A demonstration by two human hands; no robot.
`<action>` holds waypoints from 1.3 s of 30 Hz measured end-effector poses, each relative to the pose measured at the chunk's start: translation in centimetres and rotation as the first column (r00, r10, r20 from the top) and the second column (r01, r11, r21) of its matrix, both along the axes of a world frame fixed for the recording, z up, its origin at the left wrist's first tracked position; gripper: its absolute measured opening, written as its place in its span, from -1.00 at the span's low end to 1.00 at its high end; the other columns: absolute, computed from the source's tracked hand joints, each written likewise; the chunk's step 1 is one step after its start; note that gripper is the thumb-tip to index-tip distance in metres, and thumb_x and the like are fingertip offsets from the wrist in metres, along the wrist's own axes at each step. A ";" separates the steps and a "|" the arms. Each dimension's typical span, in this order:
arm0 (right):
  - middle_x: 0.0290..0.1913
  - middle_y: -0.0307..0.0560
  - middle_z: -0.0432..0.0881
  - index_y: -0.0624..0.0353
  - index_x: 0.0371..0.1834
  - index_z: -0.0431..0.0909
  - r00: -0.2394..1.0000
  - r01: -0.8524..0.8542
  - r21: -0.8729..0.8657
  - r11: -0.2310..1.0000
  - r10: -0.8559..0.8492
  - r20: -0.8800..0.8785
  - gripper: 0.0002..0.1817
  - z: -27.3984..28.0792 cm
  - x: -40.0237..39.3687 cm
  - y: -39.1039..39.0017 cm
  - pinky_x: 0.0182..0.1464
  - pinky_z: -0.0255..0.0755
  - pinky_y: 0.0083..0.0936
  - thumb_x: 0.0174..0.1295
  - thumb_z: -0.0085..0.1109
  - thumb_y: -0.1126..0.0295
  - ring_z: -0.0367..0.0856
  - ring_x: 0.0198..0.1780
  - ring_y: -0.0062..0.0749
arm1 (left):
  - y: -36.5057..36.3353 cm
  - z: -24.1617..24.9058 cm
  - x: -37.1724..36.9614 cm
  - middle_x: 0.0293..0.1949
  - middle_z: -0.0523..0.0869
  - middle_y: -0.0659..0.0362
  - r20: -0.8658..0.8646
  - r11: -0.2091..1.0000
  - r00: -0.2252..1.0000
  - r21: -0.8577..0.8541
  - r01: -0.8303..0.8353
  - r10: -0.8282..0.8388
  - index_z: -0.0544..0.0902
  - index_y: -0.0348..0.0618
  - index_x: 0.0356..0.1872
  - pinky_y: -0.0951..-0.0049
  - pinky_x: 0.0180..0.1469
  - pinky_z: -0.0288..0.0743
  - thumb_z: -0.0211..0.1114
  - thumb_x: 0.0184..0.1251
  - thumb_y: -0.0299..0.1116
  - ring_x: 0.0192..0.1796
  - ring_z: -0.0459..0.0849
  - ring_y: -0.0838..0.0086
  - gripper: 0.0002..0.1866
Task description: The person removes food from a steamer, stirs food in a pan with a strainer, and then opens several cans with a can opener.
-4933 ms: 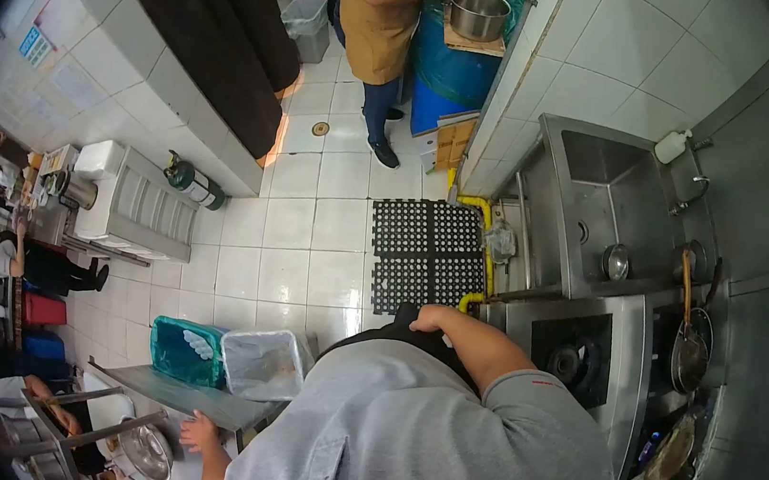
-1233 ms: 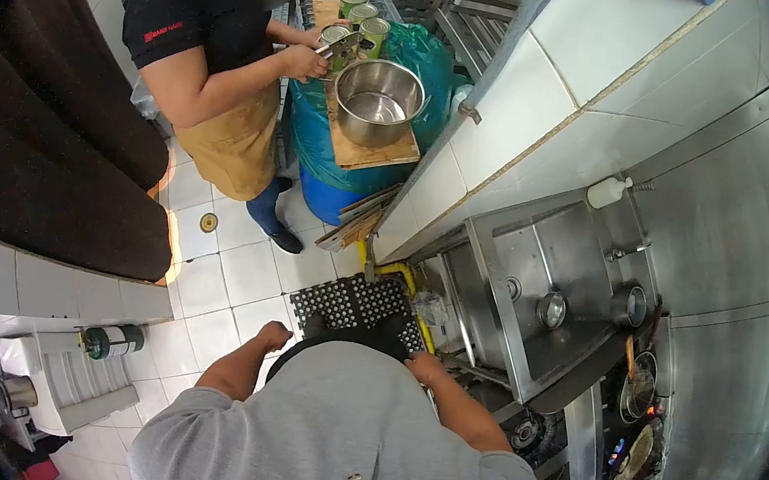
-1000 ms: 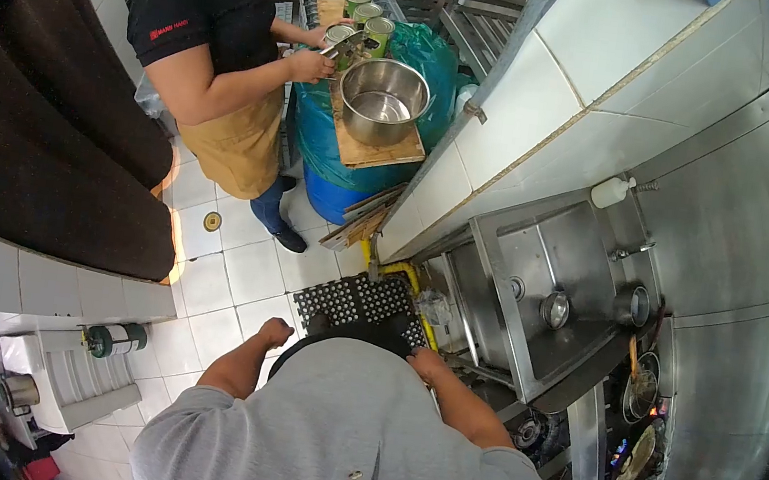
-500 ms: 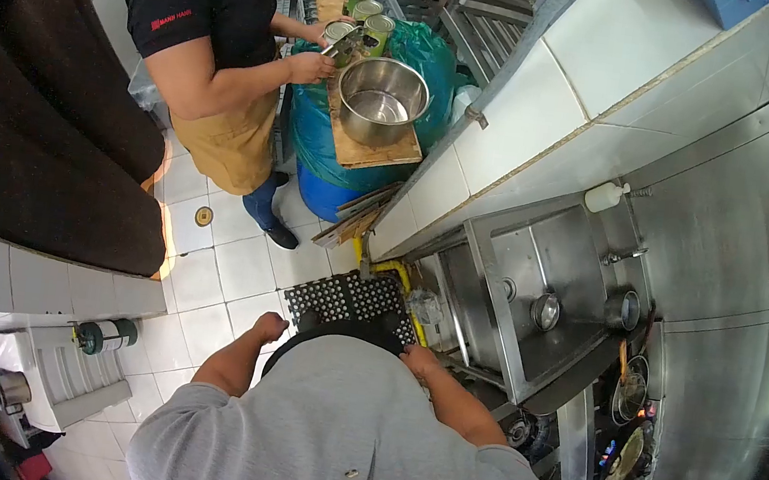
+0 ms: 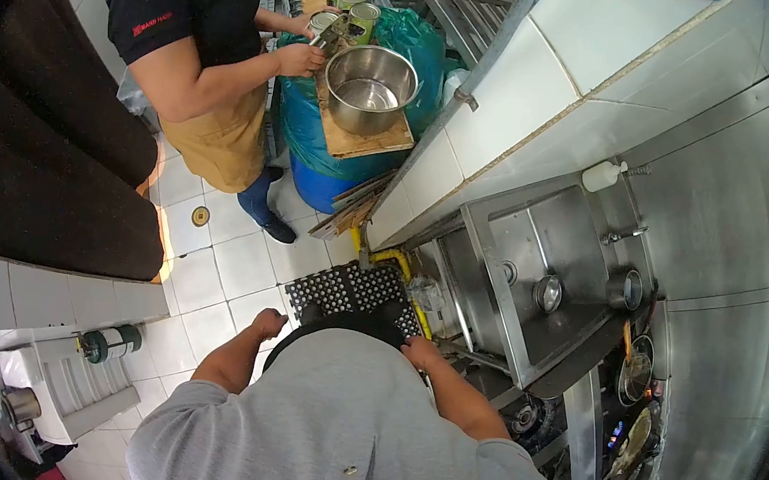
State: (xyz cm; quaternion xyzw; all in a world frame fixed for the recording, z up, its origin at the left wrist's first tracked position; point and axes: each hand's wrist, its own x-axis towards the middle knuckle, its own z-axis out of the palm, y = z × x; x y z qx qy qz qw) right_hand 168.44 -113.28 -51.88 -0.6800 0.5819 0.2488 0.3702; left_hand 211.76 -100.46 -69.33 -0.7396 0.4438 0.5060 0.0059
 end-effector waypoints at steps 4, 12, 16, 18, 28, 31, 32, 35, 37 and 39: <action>0.22 0.28 0.74 0.21 0.26 0.72 1.000 0.023 0.016 1.000 -0.023 -0.001 -0.46 0.1 -0.1 0.2 0.37 0.54 -0.09 0.40 0.18 0.06 0.71 0.27 0.16 | -0.5 -0.1 0.0 0.03 0.81 -0.27 -0.007 0.999 0.999 -0.016 -0.038 0.038 0.82 -0.36 -0.11 -0.06 0.30 0.57 0.10 0.61 0.16 0.20 0.73 -0.17 -0.34; 0.19 0.32 0.75 0.24 0.23 0.73 0.998 -0.048 0.017 0.999 0.047 0.040 -0.47 -0.5 -0.5 0.5 0.34 0.56 -0.09 0.43 0.16 0.04 0.72 0.24 0.17 | 0.3 0.4 -0.1 0.07 0.81 -0.24 -0.044 0.998 0.997 0.002 -0.062 0.062 0.82 -0.35 -0.08 -0.05 0.32 0.57 0.11 0.61 0.12 0.21 0.73 -0.14 -0.38; 0.18 0.33 0.75 0.26 0.18 0.75 0.993 -0.101 0.000 0.995 0.101 0.068 -0.47 -1.7 -1.0 0.3 0.32 0.57 -0.08 0.44 0.15 0.03 0.73 0.23 0.19 | 1.3 0.8 -0.2 0.15 0.77 -0.25 -0.022 1.000 1.000 -0.009 0.017 -0.018 0.80 -0.33 -0.01 -0.03 0.36 0.54 0.13 0.59 0.09 0.25 0.71 -0.13 -0.41; 0.18 0.32 0.75 0.26 0.18 0.75 0.992 -0.104 0.026 0.994 0.102 0.068 -0.47 -2.1 -1.1 -0.1 0.32 0.57 -0.08 0.43 0.16 0.03 0.73 0.23 0.19 | 1.8 0.3 -0.2 0.16 0.77 -0.25 -0.004 1.000 1.000 0.024 0.004 -0.004 0.80 -0.33 0.01 -0.02 0.37 0.54 0.14 0.59 0.08 0.27 0.70 -0.12 -0.42; 0.20 0.29 0.76 0.23 0.24 0.73 0.996 -0.091 0.056 0.994 0.091 0.013 -0.45 -1.4 0.0 -1.0 0.33 0.57 -0.07 0.40 0.21 0.01 0.73 0.25 0.16 | 2.8 -0.2 0.0 0.15 0.78 -0.24 0.005 0.996 0.997 0.041 -0.073 0.073 0.81 -0.34 0.01 0.02 0.38 0.56 0.16 0.51 0.07 0.28 0.71 -0.12 -0.42; 0.21 0.29 0.75 0.22 0.25 0.73 0.989 -0.145 0.037 0.989 0.145 0.016 -0.45 -1.5 0.1 -1.1 0.34 0.56 -0.07 0.40 0.22 0.02 0.72 0.26 0.15 | 2.6 -0.6 0.0 0.14 0.78 -0.25 -0.002 0.997 0.998 0.034 -0.067 0.068 0.82 -0.35 -0.01 0.01 0.37 0.56 0.17 0.51 0.07 0.27 0.71 -0.14 -0.42; 0.21 0.29 0.75 0.22 0.25 0.73 0.990 -0.143 0.038 0.989 0.142 0.017 -0.45 -1.5 0.1 -1.1 0.34 0.56 -0.07 0.40 0.22 0.02 0.72 0.26 0.15 | 2.6 -0.8 0.1 0.14 0.78 -0.26 -0.012 0.998 0.999 0.043 -0.053 0.053 0.82 -0.35 -0.03 0.01 0.37 0.56 0.17 0.50 0.07 0.27 0.71 -0.14 -0.42; 0.21 0.29 0.75 0.23 0.25 0.72 0.992 -0.130 0.061 0.990 0.129 0.010 -0.45 -0.2 0.6 -1.0 0.35 0.55 -0.08 0.40 0.21 0.03 0.72 0.26 0.15 | 2.5 -0.4 -0.1 0.13 0.78 -0.26 -0.018 0.995 0.996 0.040 -0.092 0.093 0.82 -0.34 -0.04 0.00 0.36 0.56 0.17 0.50 0.08 0.26 0.71 -0.15 -0.42; 0.23 0.29 0.74 0.24 0.25 0.72 0.992 -0.121 0.059 0.991 0.122 -0.013 -0.46 0.3 0.8 -1.0 0.36 0.55 -0.09 0.42 0.20 0.04 0.72 0.27 0.15 | 2.1 -0.2 0.1 0.12 0.78 -0.27 -0.005 0.998 0.998 0.032 -0.059 0.059 0.83 -0.34 -0.04 0.00 0.35 0.56 0.17 0.50 0.08 0.25 0.72 -0.15 -0.42; 0.23 0.29 0.74 0.24 0.24 0.73 0.995 -0.103 0.066 0.993 0.103 -0.002 -0.46 0.4 0.6 -0.9 0.36 0.55 -0.09 0.42 0.20 0.03 0.72 0.27 0.15 | 1.9 -0.2 0.1 0.11 0.79 -0.27 0.007 0.999 1.000 0.028 -0.026 0.026 0.83 -0.34 -0.05 0.00 0.35 0.56 0.17 0.50 0.08 0.24 0.72 -0.15 -0.42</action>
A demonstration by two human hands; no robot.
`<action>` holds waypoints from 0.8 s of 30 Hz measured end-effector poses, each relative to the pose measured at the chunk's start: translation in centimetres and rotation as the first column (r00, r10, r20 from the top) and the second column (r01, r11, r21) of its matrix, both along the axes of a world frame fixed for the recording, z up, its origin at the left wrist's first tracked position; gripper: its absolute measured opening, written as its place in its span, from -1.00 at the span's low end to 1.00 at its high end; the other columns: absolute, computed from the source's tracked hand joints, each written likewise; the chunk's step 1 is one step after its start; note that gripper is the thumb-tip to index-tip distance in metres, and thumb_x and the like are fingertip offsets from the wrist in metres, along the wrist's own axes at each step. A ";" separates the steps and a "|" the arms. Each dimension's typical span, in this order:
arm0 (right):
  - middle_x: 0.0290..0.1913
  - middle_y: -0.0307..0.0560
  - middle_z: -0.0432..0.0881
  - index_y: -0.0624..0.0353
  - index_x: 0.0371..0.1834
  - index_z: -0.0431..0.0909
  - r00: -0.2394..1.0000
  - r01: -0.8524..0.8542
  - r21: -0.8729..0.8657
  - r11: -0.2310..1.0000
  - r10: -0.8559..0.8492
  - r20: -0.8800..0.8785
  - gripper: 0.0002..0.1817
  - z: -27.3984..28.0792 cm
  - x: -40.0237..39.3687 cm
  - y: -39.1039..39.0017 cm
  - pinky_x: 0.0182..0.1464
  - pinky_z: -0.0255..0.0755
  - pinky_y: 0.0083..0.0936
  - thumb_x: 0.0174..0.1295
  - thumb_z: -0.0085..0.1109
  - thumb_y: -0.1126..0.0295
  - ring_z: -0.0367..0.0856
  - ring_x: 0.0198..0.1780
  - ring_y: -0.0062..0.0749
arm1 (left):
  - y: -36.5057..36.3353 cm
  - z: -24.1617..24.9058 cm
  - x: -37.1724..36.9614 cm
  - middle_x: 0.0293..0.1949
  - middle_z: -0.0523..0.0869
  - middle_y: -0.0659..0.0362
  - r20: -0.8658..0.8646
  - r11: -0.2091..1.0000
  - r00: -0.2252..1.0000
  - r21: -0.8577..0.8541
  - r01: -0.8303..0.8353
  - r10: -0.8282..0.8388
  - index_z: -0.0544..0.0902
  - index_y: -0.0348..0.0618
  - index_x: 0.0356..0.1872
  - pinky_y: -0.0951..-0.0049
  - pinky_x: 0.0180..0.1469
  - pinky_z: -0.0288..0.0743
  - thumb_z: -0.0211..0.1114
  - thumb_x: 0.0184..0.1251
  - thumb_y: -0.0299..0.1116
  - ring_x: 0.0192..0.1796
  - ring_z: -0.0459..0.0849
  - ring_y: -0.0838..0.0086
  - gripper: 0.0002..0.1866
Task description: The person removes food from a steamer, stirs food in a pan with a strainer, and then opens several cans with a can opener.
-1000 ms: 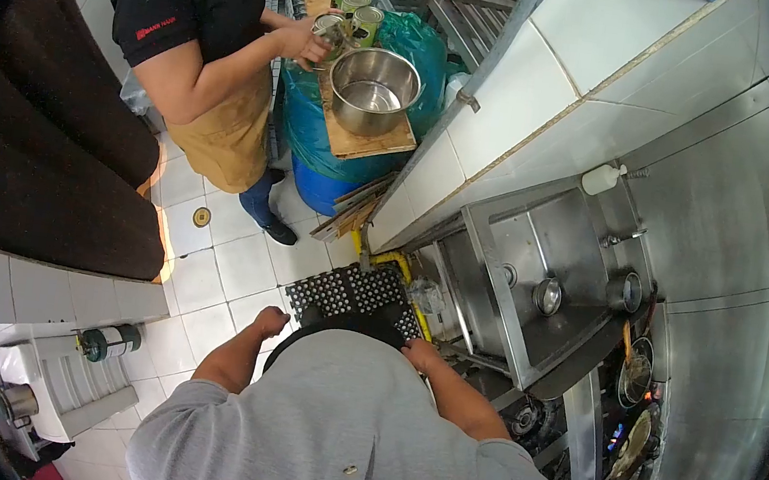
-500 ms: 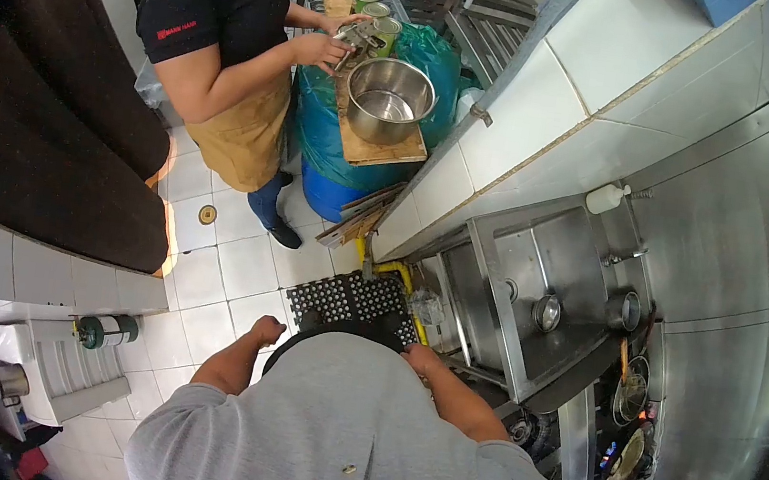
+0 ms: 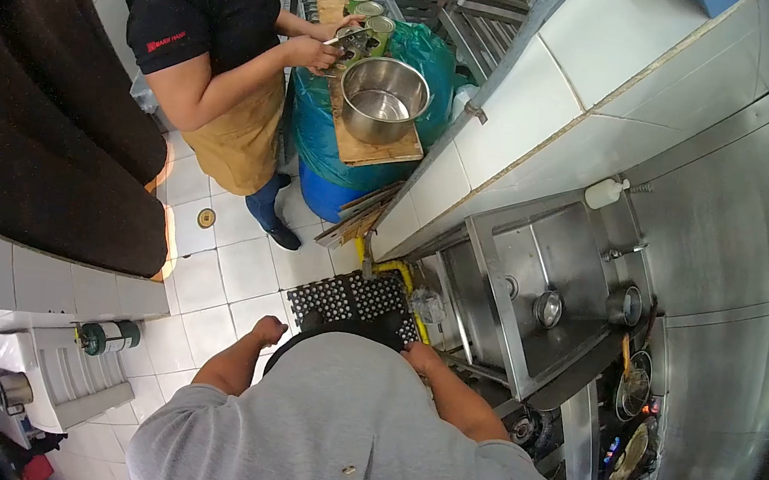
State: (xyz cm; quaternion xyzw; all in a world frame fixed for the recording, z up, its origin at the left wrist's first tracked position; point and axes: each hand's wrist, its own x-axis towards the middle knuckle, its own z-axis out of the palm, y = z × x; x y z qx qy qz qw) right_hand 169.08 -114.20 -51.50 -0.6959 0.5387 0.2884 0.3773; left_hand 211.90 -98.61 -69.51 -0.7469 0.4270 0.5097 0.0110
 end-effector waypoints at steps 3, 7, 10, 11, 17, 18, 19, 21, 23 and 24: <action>0.22 0.29 0.74 0.25 0.22 0.73 1.000 0.005 -0.008 1.000 -0.005 0.030 -0.46 -2.0 -1.0 0.1 0.35 0.55 -0.08 0.43 0.19 0.02 0.72 0.26 0.16 | -0.4 -0.1 0.0 0.09 0.79 -0.27 -0.013 1.000 1.000 -0.014 -0.005 0.005 0.83 -0.35 -0.06 0.00 0.34 0.57 0.17 0.50 0.09 0.24 0.73 -0.14 -0.41; 0.21 0.30 0.74 0.26 0.20 0.73 0.998 0.003 -0.041 0.999 -0.001 0.066 -0.46 -3.8 -1.8 0.1 0.33 0.56 -0.07 0.44 0.19 0.01 0.71 0.25 0.19 | -0.8 -0.5 -0.1 0.11 0.79 -0.25 -0.023 0.995 0.996 -0.035 -0.088 0.088 0.82 -0.34 -0.06 0.01 0.34 0.58 0.18 0.51 0.09 0.24 0.73 -0.12 -0.41; 0.20 0.31 0.74 0.26 0.20 0.73 0.997 0.012 -0.028 1.000 -0.010 0.074 -0.47 -3.6 -1.8 0.2 0.33 0.56 -0.06 0.46 0.18 0.02 0.71 0.25 0.20 | -0.9 -0.2 -0.2 0.11 0.80 -0.23 -0.020 0.996 0.997 -0.055 -0.073 0.072 0.82 -0.34 -0.06 0.01 0.33 0.59 0.16 0.53 0.08 0.23 0.74 -0.12 -0.42; 0.20 0.31 0.74 0.26 0.20 0.73 0.997 0.010 -0.028 1.000 -0.008 0.072 -0.47 -3.5 -1.7 0.2 0.33 0.56 -0.06 0.46 0.18 0.02 0.71 0.25 0.20 | -1.0 0.1 -0.2 0.10 0.80 -0.22 -0.023 0.996 0.997 -0.056 -0.075 0.074 0.82 -0.33 -0.06 0.00 0.32 0.60 0.14 0.54 0.06 0.21 0.74 -0.12 -0.43; 0.18 0.32 0.75 0.27 0.21 0.72 0.996 -0.047 -0.023 0.999 0.048 0.068 -0.47 -4.0 -1.7 0.2 0.32 0.57 -0.04 0.46 0.16 0.03 0.72 0.23 0.21 | -0.6 0.6 0.0 0.06 0.82 -0.19 -0.019 0.993 0.996 -0.079 0.091 -0.092 0.83 -0.30 -0.07 -0.05 0.28 0.60 0.09 0.57 0.05 0.17 0.75 -0.12 -0.44; 0.18 0.32 0.75 0.27 0.21 0.72 0.997 -0.044 -0.024 0.999 0.046 0.065 -0.46 -3.7 -1.6 0.2 0.32 0.57 -0.04 0.45 0.17 0.03 0.72 0.23 0.21 | -0.5 0.4 0.1 0.06 0.82 -0.19 -0.019 0.993 0.996 -0.079 0.089 -0.091 0.83 -0.30 -0.07 -0.05 0.28 0.60 0.09 0.57 0.05 0.17 0.75 -0.12 -0.44; 0.18 0.32 0.75 0.26 0.22 0.72 0.997 -0.042 -0.025 0.999 0.043 0.061 -0.46 -3.5 -1.4 0.2 0.32 0.57 -0.05 0.45 0.17 0.03 0.73 0.23 0.20 | -0.4 0.3 0.1 0.06 0.82 -0.19 -0.008 0.996 0.998 -0.053 0.067 -0.068 0.83 -0.30 -0.07 -0.04 0.28 0.61 0.11 0.56 0.04 0.18 0.76 -0.12 -0.45; 0.18 0.31 0.76 0.26 0.21 0.73 0.998 -0.022 -0.025 0.999 0.024 0.050 -0.46 -2.9 -1.0 0.3 0.32 0.57 -0.06 0.44 0.18 0.02 0.73 0.23 0.19 | -0.2 0.1 0.0 0.06 0.82 -0.18 0.005 0.999 0.999 -0.028 0.042 -0.042 0.83 -0.30 -0.07 -0.04 0.27 0.61 0.12 0.56 0.04 0.18 0.76 -0.11 -0.46; 0.18 0.31 0.76 0.25 0.21 0.73 0.999 -0.003 -0.024 1.000 0.004 0.040 -0.46 -2.3 -0.6 0.2 0.31 0.57 -0.07 0.42 0.20 0.02 0.74 0.22 0.18 | 0.2 0.2 -0.1 0.04 0.82 -0.19 0.083 0.998 0.996 -0.051 0.043 -0.039 0.82 -0.30 -0.08 -0.04 0.26 0.61 0.17 0.53 0.01 0.20 0.75 -0.11 -0.49; 0.18 0.30 0.76 0.25 0.20 0.74 0.999 0.010 -0.020 1.000 -0.009 0.041 -0.46 -2.3 -0.5 0.1 0.31 0.58 -0.07 0.42 0.20 0.02 0.74 0.22 0.17 | 0.4 0.0 -0.1 0.04 0.82 -0.19 0.084 0.998 0.996 -0.051 0.041 -0.037 0.82 -0.30 -0.08 -0.04 0.26 0.61 0.17 0.53 0.01 0.20 0.75 -0.11 -0.49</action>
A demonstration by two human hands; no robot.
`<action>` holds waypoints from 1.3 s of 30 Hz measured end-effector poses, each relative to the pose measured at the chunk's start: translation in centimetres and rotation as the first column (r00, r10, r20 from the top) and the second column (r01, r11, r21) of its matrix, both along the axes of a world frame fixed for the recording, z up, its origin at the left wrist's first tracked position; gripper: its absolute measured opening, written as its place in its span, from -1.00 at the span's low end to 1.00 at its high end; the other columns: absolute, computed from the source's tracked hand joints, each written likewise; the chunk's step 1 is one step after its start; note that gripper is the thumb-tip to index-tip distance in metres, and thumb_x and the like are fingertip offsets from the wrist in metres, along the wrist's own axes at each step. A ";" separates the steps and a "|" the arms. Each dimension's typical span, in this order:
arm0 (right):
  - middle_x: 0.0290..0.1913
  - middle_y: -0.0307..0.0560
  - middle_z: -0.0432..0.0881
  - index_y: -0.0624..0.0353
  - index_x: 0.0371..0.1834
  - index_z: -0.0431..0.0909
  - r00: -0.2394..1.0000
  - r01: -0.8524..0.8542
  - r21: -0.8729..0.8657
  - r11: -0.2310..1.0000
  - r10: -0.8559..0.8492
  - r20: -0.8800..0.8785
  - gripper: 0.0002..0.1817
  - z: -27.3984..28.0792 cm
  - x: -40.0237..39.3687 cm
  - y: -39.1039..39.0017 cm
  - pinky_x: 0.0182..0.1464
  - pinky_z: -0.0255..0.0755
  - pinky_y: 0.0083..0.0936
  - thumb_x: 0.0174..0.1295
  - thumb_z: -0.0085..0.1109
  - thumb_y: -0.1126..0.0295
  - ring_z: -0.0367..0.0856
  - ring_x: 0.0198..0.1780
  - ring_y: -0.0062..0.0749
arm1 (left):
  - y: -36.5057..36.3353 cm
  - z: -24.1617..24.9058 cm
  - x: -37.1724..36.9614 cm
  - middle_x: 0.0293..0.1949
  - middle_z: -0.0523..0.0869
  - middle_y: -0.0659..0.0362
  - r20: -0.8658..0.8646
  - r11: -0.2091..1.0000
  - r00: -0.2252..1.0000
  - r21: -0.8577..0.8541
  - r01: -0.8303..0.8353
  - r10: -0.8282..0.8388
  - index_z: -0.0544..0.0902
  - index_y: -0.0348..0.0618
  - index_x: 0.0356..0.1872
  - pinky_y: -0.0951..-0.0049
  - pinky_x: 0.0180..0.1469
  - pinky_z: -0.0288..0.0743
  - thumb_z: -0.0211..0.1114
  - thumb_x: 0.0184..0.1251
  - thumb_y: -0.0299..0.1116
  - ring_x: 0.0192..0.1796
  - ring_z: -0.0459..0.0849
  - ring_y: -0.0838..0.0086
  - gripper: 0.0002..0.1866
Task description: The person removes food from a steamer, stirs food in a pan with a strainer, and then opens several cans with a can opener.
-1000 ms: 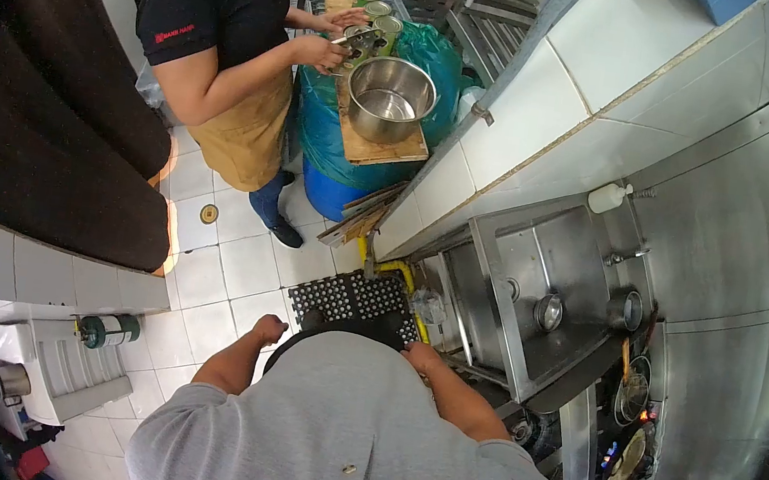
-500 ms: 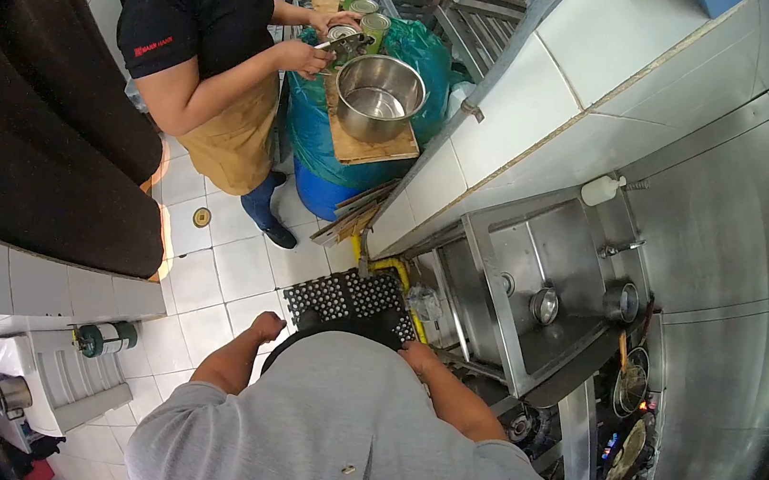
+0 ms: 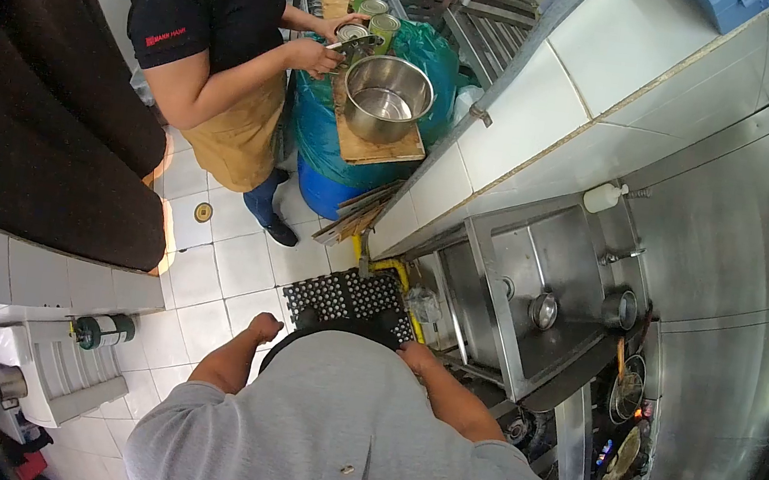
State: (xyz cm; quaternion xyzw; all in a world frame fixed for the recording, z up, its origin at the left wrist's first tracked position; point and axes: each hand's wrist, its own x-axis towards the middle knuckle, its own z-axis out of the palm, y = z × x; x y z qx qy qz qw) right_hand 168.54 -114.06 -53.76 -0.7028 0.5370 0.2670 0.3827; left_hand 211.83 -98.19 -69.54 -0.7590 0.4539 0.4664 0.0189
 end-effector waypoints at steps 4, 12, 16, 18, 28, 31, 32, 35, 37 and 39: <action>0.17 0.28 0.77 0.23 0.18 0.75 1.000 0.011 0.002 1.000 -0.011 -0.017 -0.47 0.8 0.6 -0.1 0.30 0.58 -0.08 0.41 0.21 0.01 0.75 0.22 0.14 | -1.0 0.0 0.5 -0.12 0.86 -0.15 -0.093 0.999 0.995 -0.019 -0.047 0.045 0.82 -0.32 -0.08 0.01 0.13 0.68 0.27 0.46 -0.02 0.02 0.83 -0.07 -0.52; 0.25 0.26 0.74 0.20 0.23 0.73 0.999 -0.024 -0.055 0.998 0.022 -0.037 -0.47 -0.2 0.3 -1.6 0.36 0.55 -0.06 0.43 0.15 0.02 0.70 0.27 0.17 | -21.9 25.8 -0.2 0.12 0.71 -0.21 -0.406 0.608 0.913 -0.737 -0.297 -0.046 0.30 -0.10 0.64 0.19 0.18 0.61 0.43 0.47 -0.23 0.19 0.72 0.12 -0.21; 0.13 0.28 0.78 0.20 0.20 0.74 0.999 0.047 -0.155 0.987 -0.044 0.024 -0.50 -1.9 -1.4 -2.9 0.24 0.58 -0.03 0.44 0.22 0.03 0.75 0.19 0.17 | -31.3 37.3 0.2 0.41 0.46 -0.34 -0.265 0.444 0.964 -0.865 -0.235 -0.005 0.20 0.09 0.70 0.05 0.39 0.53 0.50 0.37 -0.27 0.39 0.56 -0.23 -0.07; 0.20 0.25 0.76 0.19 0.22 0.74 0.998 0.061 -0.076 0.995 -0.060 0.016 -0.48 0.0 -1.1 -3.3 0.30 0.56 -0.06 0.45 0.17 0.02 0.72 0.24 0.16 | -35.0 38.5 0.6 0.42 0.45 -0.35 -0.187 0.394 0.980 -0.897 -0.200 0.071 0.25 0.10 0.68 0.03 0.38 0.53 0.51 0.34 -0.27 0.39 0.56 -0.27 -0.10; 0.14 0.29 0.78 0.29 0.11 0.78 0.979 0.193 0.000 0.981 -0.193 0.069 -0.44 -8.1 -7.8 -8.4 0.26 0.58 -0.06 0.49 0.11 -0.03 0.77 0.19 0.14 | -45.3 40.4 -2.0 0.06 0.62 -0.14 -0.130 0.251 0.966 -0.950 -0.186 0.223 0.68 -0.16 -0.02 0.05 0.13 0.58 0.65 0.21 -0.17 0.09 0.67 -0.13 -0.56; 0.03 0.33 0.80 0.28 -0.05 0.82 0.987 -0.005 0.035 0.999 -0.001 0.163 -0.47 -7.9 -9.0 -11.1 0.20 0.60 -0.03 0.45 0.10 -0.01 0.80 0.10 0.14 | -51.3 43.6 -3.6 0.01 0.62 -0.11 -0.050 0.073 0.978 -0.995 -0.066 0.200 0.72 -0.14 -0.03 0.03 0.11 0.58 0.68 0.17 -0.09 0.10 0.66 -0.11 -0.52; 0.00 0.32 0.81 0.27 -0.06 0.81 0.991 0.066 0.054 0.996 -0.071 0.113 -0.49 -7.2 -8.5 -12.1 0.17 0.62 -0.05 0.43 0.11 0.01 0.81 0.06 0.13 | -53.5 44.6 -4.2 0.05 0.60 -0.11 -0.093 0.144 0.981 -0.982 -0.118 0.170 0.72 -0.12 -0.02 0.02 0.11 0.60 0.68 0.16 -0.04 0.10 0.66 -0.12 -0.50; -0.15 0.25 0.82 0.25 -0.09 0.79 0.977 0.147 -0.239 0.960 -0.103 0.188 -0.55 -7.6 -8.0 -12.4 -0.02 0.65 -0.11 0.41 0.12 0.06 0.82 -0.14 0.04 | -60.0 45.9 -6.3 0.15 0.54 -0.12 -0.091 0.152 0.982 -0.981 -0.117 0.166 0.73 -0.04 0.02 -0.02 0.09 0.66 0.67 0.15 -0.01 0.03 0.73 -0.14 -0.49; -0.22 0.21 0.81 0.26 -0.07 0.76 0.939 0.304 -0.064 0.951 -0.287 0.189 -0.57 -1.3 -4.4 -13.2 -0.13 0.60 -0.14 0.40 0.15 0.08 0.79 -0.24 -0.03 | -63.6 46.5 -7.7 0.20 0.52 -0.14 -0.048 0.198 0.992 -0.978 -0.071 0.117 0.74 -0.01 0.06 -0.02 0.11 0.68 0.67 0.15 -0.01 0.01 0.75 -0.15 -0.48; -0.23 0.20 0.81 0.27 -0.01 0.76 0.715 0.624 -0.030 0.781 -0.555 0.425 -0.58 0.8 -1.6 -14.1 -0.16 0.56 -0.15 0.42 0.17 0.11 0.76 -0.27 -0.07 | -65.9 46.9 -9.0 0.22 0.51 -0.14 -0.060 0.230 0.995 -0.970 -0.078 0.085 0.74 0.01 0.08 -0.02 0.12 0.68 0.67 0.15 -0.02 0.01 0.76 -0.15 -0.47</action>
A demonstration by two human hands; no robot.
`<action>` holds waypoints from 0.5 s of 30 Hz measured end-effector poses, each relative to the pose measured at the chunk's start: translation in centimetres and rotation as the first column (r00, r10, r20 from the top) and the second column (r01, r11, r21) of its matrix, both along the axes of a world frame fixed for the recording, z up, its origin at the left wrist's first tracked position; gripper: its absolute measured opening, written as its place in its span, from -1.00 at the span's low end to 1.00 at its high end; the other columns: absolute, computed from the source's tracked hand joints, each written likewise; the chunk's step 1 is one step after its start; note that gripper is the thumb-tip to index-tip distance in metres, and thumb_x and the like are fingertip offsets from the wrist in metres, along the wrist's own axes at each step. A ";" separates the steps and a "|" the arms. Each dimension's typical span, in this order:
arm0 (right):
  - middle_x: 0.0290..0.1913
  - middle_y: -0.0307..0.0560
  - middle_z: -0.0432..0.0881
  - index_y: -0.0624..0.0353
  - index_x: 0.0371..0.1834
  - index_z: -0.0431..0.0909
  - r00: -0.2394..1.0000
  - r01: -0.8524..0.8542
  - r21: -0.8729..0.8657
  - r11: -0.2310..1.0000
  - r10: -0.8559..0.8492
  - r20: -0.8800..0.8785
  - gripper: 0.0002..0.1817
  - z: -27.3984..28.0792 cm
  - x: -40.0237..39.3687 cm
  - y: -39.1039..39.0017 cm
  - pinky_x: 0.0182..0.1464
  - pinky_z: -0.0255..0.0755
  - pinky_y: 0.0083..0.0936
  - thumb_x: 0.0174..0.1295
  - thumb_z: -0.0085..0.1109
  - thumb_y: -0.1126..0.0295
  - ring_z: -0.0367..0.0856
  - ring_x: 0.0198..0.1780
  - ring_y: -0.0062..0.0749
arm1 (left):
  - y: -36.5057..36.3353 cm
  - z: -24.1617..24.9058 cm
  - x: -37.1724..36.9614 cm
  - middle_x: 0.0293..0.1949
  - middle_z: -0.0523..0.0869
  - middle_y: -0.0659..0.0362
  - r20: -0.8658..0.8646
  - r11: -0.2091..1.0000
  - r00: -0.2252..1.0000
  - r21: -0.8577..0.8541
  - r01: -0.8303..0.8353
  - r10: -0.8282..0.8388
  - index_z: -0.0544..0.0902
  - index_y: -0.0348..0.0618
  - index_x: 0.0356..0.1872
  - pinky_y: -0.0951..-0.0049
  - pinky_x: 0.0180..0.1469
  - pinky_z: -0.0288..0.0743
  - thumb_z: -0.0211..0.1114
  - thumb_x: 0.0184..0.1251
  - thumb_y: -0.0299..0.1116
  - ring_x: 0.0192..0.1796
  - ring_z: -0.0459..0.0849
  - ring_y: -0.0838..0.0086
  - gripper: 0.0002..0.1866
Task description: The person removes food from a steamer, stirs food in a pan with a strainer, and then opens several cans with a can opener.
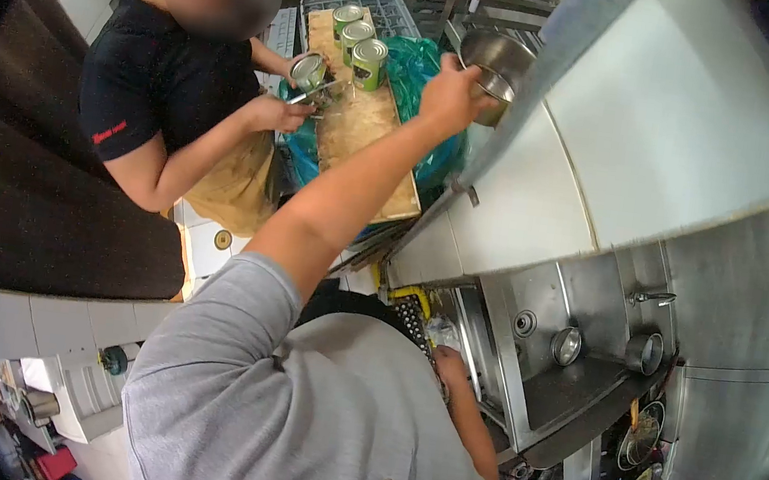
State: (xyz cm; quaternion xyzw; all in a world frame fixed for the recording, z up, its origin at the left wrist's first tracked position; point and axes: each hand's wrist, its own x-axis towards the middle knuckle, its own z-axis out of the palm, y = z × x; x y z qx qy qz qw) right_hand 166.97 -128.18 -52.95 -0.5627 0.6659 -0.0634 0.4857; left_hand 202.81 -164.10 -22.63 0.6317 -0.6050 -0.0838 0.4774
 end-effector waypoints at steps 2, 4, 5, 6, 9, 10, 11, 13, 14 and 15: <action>-0.21 0.16 0.82 0.31 0.06 0.76 0.993 -0.103 -0.058 0.993 0.099 -0.065 -0.57 -2.2 1.2 -0.2 -0.12 0.57 -0.21 0.47 0.20 0.13 0.76 -0.22 -0.12 | -1.7 0.1 -0.6 0.24 0.49 -0.14 -0.018 0.998 0.999 0.046 0.032 -0.031 0.74 0.02 0.10 -0.01 0.12 0.69 0.67 0.16 -0.02 0.02 0.76 -0.15 -0.47; -0.19 0.08 0.82 0.35 0.05 0.77 0.987 -0.102 -0.270 0.958 0.130 0.090 -0.55 -8.4 1.4 1.0 -0.06 0.58 -0.27 0.52 0.22 0.10 0.74 -0.18 -0.15 | -2.9 0.0 -1.2 0.26 0.48 -0.15 -0.043 0.996 0.997 0.058 0.069 -0.066 0.73 0.02 0.10 -0.01 0.14 0.69 0.66 0.17 -0.07 0.03 0.77 -0.13 -0.49; -0.18 0.07 0.82 0.35 0.05 0.77 0.985 -0.101 -0.279 0.955 0.136 0.109 -0.55 -8.9 2.4 1.4 -0.05 0.58 -0.27 0.53 0.21 0.10 0.74 -0.17 -0.16 | -3.6 -0.3 -1.4 0.36 0.46 -0.20 -0.067 0.988 0.991 0.086 0.124 -0.119 0.69 0.08 0.28 0.00 0.24 0.65 0.63 0.22 -0.14 0.15 0.74 -0.17 -0.42; -0.18 0.07 0.82 0.35 0.05 0.77 0.989 -0.110 -0.214 0.971 0.127 0.070 -0.55 -8.7 3.7 1.2 -0.04 0.58 -0.28 0.53 0.21 0.10 0.74 -0.16 -0.17 | -4.4 -0.5 -1.4 0.36 0.46 -0.20 -0.072 0.986 0.989 0.095 0.137 -0.130 0.69 0.08 0.28 0.00 0.24 0.65 0.63 0.22 -0.14 0.15 0.74 -0.17 -0.42; -0.16 0.06 0.82 0.35 0.06 0.77 0.990 -0.140 -0.081 0.987 0.140 -0.006 -0.54 -7.0 7.6 0.6 -0.01 0.58 -0.30 0.54 0.21 0.09 0.74 -0.12 -0.19 | -6.0 -1.7 -0.3 0.58 0.32 -0.27 -0.136 0.859 0.850 -0.013 0.512 -0.509 0.32 0.16 0.67 0.03 0.45 0.53 0.52 0.33 -0.12 0.43 0.57 -0.20 -0.10; -0.15 0.06 0.82 0.35 0.06 0.77 0.987 -0.160 -0.050 0.986 0.159 -0.025 -0.54 -6.5 8.7 -0.1 0.00 0.58 -0.31 0.54 0.21 0.08 0.74 -0.11 -0.20 | -5.0 -1.4 0.7 0.58 0.32 -0.27 -0.141 0.857 0.849 -0.003 0.515 -0.510 0.32 0.16 0.67 0.03 0.45 0.53 0.52 0.33 -0.12 0.43 0.57 -0.20 -0.10; -0.14 0.05 0.82 0.35 0.07 0.76 0.982 -0.185 -0.034 0.982 0.183 -0.039 -0.53 -5.9 9.9 -0.8 0.01 0.58 -0.31 0.55 0.21 0.08 0.74 -0.10 -0.20 | -3.7 -1.2 1.8 0.50 0.43 -0.23 -0.078 0.843 0.842 0.022 0.537 -0.535 0.40 0.07 0.62 0.05 0.44 0.53 0.51 0.34 -0.12 0.40 0.60 -0.16 -0.18; -0.13 0.04 0.82 0.34 0.07 0.76 0.969 -0.243 -0.022 0.970 0.242 -0.043 -0.53 -4.7 12.4 -2.7 0.03 0.58 -0.32 0.55 0.21 0.07 0.74 -0.08 -0.22 | -0.8 -0.3 5.1 0.29 0.63 -0.17 0.031 0.800 0.800 0.037 0.598 -0.599 0.60 -0.14 0.43 0.06 0.36 0.56 0.48 0.37 -0.12 0.31 0.65 -0.11 -0.35; -0.12 0.04 0.82 0.34 0.07 0.76 0.961 -0.275 -0.026 0.961 0.274 -0.033 -0.53 -4.2 13.5 -3.6 0.04 0.58 -0.33 0.56 0.20 0.07 0.74 -0.07 -0.23 | 1.4 0.0 7.3 0.23 0.66 -0.15 0.025 0.804 0.804 0.017 0.594 -0.594 0.65 -0.16 0.35 0.06 0.34 0.56 0.48 0.38 -0.13 0.28 0.66 -0.10 -0.42; -0.12 0.04 0.82 0.34 0.08 0.76 0.954 -0.298 -0.033 0.954 0.298 -0.006 -0.53 -3.4 14.8 -4.6 0.05 0.58 -0.34 0.56 0.20 0.07 0.74 -0.06 -0.23 | 3.6 0.3 9.7 0.17 0.69 -0.13 0.018 0.809 0.808 -0.004 0.588 -0.588 0.71 -0.19 0.27 0.06 0.31 0.57 0.47 0.38 -0.14 0.25 0.67 -0.09 -0.48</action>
